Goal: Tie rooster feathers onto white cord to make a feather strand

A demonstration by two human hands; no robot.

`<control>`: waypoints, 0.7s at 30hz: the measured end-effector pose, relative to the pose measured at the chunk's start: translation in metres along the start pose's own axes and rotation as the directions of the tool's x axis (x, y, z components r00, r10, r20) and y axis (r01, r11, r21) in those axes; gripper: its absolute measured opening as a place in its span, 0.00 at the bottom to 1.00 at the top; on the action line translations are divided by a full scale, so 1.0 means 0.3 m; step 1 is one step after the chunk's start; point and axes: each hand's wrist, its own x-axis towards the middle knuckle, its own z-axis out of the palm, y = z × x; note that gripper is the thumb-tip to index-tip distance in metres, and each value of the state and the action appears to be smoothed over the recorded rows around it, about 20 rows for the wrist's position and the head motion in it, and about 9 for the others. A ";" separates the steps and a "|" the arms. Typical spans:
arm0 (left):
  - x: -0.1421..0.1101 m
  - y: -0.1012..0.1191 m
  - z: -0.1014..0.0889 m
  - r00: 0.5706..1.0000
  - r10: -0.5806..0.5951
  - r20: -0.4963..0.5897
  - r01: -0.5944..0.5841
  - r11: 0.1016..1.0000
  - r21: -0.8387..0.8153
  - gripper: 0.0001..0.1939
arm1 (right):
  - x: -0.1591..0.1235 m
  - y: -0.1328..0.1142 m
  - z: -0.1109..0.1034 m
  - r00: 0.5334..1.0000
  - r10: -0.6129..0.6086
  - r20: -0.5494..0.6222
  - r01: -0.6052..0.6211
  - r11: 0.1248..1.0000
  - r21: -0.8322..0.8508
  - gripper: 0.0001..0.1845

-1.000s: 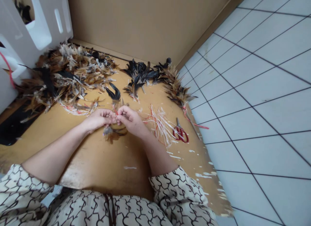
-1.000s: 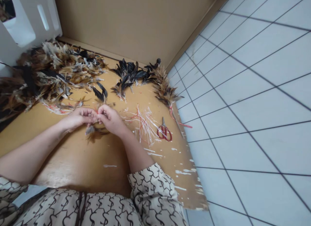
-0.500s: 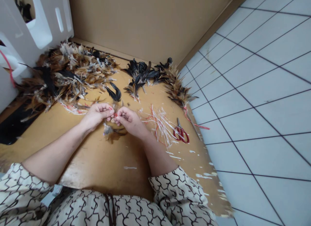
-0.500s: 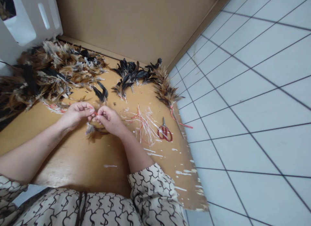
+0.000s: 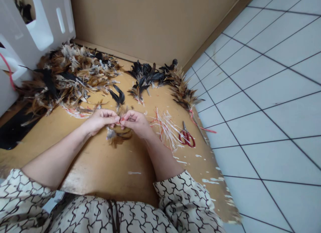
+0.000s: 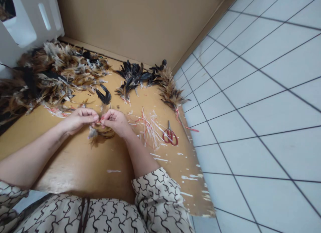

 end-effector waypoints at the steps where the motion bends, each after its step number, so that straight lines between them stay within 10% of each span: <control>1: 0.003 -0.001 -0.001 0.999 -0.016 -0.029 0.015 1.000 -0.028 0.13 | -0.002 -0.002 0.001 1.000 -0.005 0.002 0.005 1.000 -0.011 0.16; 15: 0.008 -0.008 0.002 0.990 -0.138 0.002 0.137 0.978 -0.155 0.11 | -0.009 0.008 0.034 0.988 -0.145 -0.062 0.125 0.960 -0.249 0.09; 21: 0.007 -0.008 0.014 0.985 -0.163 -0.058 0.153 0.977 -0.147 0.10 | -0.017 0.024 0.056 0.920 -0.388 -0.061 0.277 0.751 -0.600 0.05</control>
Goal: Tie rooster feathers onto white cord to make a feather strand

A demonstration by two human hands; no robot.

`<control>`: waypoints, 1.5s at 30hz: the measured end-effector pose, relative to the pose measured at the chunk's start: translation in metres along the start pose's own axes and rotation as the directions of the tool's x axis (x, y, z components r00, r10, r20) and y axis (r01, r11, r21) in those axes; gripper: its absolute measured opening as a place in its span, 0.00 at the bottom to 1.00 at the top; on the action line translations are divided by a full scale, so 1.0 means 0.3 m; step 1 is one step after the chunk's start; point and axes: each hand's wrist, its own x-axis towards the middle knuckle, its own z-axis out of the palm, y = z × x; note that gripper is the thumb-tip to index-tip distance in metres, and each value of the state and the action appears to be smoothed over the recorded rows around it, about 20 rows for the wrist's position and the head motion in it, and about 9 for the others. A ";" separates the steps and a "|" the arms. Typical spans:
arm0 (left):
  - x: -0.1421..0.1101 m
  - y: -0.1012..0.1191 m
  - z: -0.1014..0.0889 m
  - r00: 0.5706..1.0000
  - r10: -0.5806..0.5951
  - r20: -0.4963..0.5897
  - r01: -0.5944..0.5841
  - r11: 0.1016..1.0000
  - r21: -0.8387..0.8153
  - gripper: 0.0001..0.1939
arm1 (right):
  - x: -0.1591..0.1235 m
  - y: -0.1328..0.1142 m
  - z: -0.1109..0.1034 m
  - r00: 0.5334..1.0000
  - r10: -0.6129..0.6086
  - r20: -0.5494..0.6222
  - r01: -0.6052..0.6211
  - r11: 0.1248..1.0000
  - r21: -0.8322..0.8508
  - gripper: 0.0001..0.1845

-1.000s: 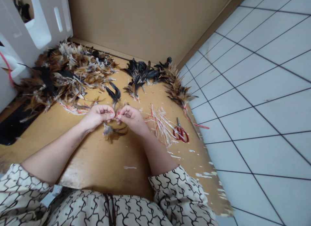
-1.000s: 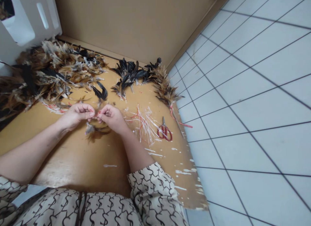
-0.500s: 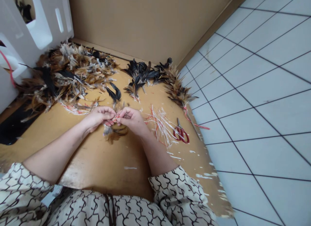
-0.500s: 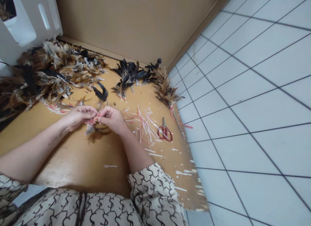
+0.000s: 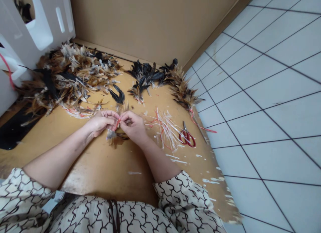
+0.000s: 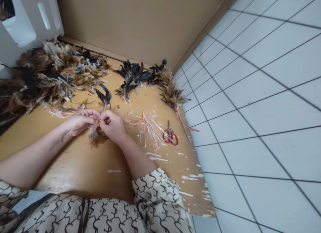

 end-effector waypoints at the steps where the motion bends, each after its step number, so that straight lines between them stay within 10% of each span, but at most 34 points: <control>1: 0.001 -0.001 0.001 1.000 -0.005 -0.005 0.005 1.000 0.004 0.10 | -0.003 0.001 0.003 0.998 -0.058 -0.005 0.058 0.995 -0.085 0.06; 8: 0.005 -0.009 -0.001 1.000 -0.009 0.008 0.009 1.000 0.012 0.08 | -0.010 0.023 0.015 0.960 -0.280 0.012 0.263 0.885 -0.384 0.08; 30: -0.010 -0.005 0.025 0.987 0.144 -0.076 -0.134 0.983 0.126 0.04 | -0.011 0.019 0.013 0.973 -0.204 -0.109 0.190 0.973 -0.129 0.07; 45: 0.001 0.014 0.033 0.962 0.103 -0.253 -0.096 0.995 0.037 0.03 | -0.008 0.014 0.003 0.929 -0.370 0.001 0.369 0.927 -0.067 0.07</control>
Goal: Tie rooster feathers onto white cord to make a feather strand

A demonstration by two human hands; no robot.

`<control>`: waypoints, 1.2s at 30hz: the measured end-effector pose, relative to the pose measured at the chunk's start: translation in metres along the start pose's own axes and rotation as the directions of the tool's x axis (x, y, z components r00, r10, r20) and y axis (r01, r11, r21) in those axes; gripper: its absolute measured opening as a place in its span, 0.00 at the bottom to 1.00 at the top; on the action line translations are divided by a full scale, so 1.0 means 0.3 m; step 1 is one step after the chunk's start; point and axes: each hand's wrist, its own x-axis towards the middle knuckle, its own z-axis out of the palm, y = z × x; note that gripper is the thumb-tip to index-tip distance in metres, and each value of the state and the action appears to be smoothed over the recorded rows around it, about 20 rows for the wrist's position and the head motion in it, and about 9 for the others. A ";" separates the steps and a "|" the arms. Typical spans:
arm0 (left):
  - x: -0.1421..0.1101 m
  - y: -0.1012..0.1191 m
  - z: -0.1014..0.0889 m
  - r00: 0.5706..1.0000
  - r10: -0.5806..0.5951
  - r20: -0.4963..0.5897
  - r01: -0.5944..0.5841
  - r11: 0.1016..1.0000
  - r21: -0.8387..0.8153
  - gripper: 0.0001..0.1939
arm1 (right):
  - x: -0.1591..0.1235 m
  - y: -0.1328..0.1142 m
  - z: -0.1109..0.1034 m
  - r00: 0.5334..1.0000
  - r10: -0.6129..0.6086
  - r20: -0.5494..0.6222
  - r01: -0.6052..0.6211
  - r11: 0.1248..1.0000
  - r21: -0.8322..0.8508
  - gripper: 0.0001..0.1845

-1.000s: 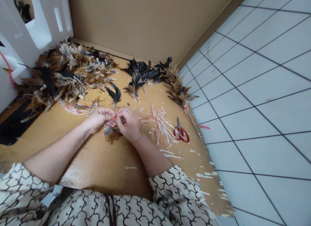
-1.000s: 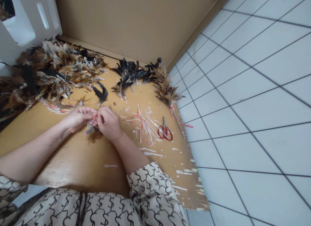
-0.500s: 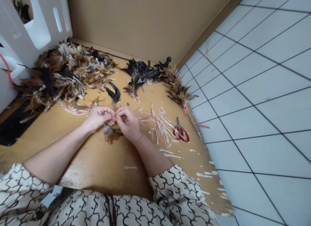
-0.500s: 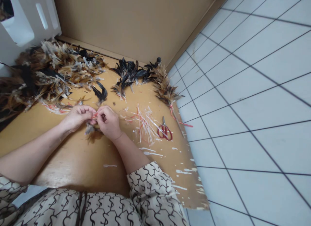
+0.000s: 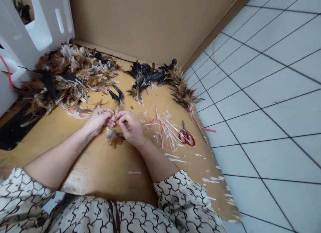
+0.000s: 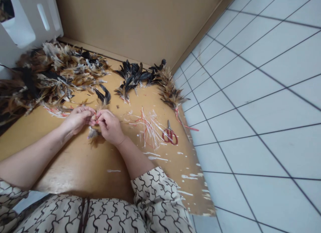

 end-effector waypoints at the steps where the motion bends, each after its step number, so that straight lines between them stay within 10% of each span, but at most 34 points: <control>1: -0.001 0.000 0.001 1.000 -0.006 0.002 0.006 1.000 -0.008 0.03 | 0.000 0.000 0.002 1.000 0.012 0.002 -0.012 0.999 0.030 0.07; 23: 0.000 0.004 0.000 0.999 -0.016 -0.029 0.015 0.999 -0.032 0.03 | 0.004 0.001 0.035 0.834 0.546 0.078 -0.521 0.734 0.435 0.12; 36: 0.001 -0.007 -0.038 0.949 0.097 0.301 -0.120 0.991 0.059 0.05 | 0.024 0.018 0.004 0.727 0.671 0.144 -0.624 0.559 0.546 0.20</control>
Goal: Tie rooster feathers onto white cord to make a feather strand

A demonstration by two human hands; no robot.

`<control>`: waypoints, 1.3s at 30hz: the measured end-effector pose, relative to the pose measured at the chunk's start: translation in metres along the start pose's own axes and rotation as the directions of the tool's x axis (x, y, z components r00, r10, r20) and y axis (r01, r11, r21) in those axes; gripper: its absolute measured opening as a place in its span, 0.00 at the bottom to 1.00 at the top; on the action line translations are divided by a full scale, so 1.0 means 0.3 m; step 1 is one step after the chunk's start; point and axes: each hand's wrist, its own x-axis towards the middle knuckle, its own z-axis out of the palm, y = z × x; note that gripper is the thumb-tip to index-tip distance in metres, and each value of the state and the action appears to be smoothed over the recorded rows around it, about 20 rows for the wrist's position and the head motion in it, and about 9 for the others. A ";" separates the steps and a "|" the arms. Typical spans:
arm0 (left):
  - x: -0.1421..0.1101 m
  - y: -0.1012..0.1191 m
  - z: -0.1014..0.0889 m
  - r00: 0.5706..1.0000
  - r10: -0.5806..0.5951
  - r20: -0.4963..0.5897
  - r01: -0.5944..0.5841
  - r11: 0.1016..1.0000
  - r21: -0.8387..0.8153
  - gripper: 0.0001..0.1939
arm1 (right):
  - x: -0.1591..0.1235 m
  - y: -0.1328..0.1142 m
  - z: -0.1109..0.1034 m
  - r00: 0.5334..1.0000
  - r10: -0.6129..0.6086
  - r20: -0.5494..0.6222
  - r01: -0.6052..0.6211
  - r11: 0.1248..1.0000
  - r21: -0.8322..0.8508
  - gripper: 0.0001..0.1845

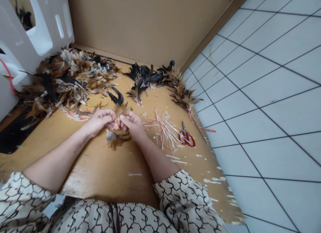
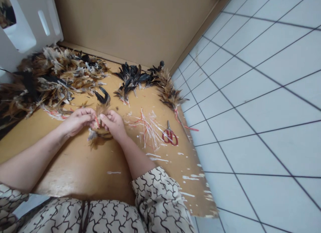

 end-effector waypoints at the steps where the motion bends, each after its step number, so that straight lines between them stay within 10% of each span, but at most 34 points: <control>1: -0.003 -0.002 0.005 1.000 -0.007 0.029 0.007 1.000 0.007 0.05 | 0.002 0.001 -0.001 1.000 0.003 0.002 -0.003 1.000 0.002 0.21; 20: 0.004 -0.012 0.016 0.992 0.016 -0.122 -0.023 0.998 -0.054 0.16 | 0.035 -0.021 -0.052 0.993 0.045 -0.105 -0.026 0.984 0.179 0.17; 28: 0.013 0.011 -0.015 0.972 0.041 -0.233 -0.033 0.999 0.040 0.12 | 0.075 -0.025 -0.135 0.939 -0.041 -0.343 0.135 0.957 0.257 0.12; 39: 0.007 0.010 -0.029 0.996 0.062 -0.066 -0.033 0.928 0.372 0.08 | 0.105 -0.019 -0.189 0.875 0.013 -0.485 0.144 0.948 0.284 0.11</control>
